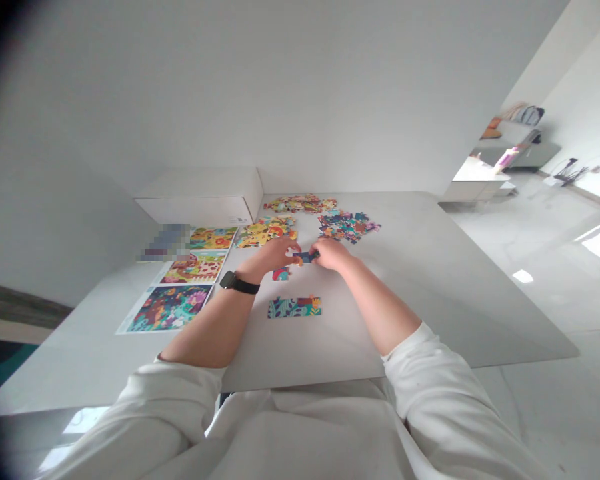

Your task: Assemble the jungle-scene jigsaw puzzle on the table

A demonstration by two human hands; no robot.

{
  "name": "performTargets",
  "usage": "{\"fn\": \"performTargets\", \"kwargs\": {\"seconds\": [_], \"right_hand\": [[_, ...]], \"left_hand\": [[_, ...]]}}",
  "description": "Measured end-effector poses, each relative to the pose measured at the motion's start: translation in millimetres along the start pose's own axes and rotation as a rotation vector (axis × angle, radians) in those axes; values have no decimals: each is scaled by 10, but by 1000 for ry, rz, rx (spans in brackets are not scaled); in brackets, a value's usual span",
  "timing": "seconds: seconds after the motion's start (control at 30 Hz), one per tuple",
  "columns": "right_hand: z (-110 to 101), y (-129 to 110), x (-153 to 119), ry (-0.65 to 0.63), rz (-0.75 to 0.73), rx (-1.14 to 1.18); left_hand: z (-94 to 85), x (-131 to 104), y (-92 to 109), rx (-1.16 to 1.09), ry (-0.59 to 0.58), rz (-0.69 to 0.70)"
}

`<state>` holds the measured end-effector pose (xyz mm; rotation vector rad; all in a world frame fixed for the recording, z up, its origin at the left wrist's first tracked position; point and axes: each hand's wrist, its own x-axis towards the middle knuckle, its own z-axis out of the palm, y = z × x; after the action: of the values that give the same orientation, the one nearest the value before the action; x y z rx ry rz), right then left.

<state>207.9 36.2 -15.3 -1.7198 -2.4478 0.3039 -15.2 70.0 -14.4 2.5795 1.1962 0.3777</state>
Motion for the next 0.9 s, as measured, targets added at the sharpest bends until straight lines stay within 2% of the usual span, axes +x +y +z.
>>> {"fn": "performTargets", "kwargs": {"seconds": [0.13, 0.4, 0.9], "right_hand": [[-7, -8, -4, -6, 1, -20], [-74, -40, -30, -30, 26, -54], [-118, -76, -43, -62, 13, -78]], "left_hand": [[-19, -21, -17, 14, -46, 92], [139, 36, -14, 37, -50, 67], [134, 28, -7, 79, -100, 148]]}}
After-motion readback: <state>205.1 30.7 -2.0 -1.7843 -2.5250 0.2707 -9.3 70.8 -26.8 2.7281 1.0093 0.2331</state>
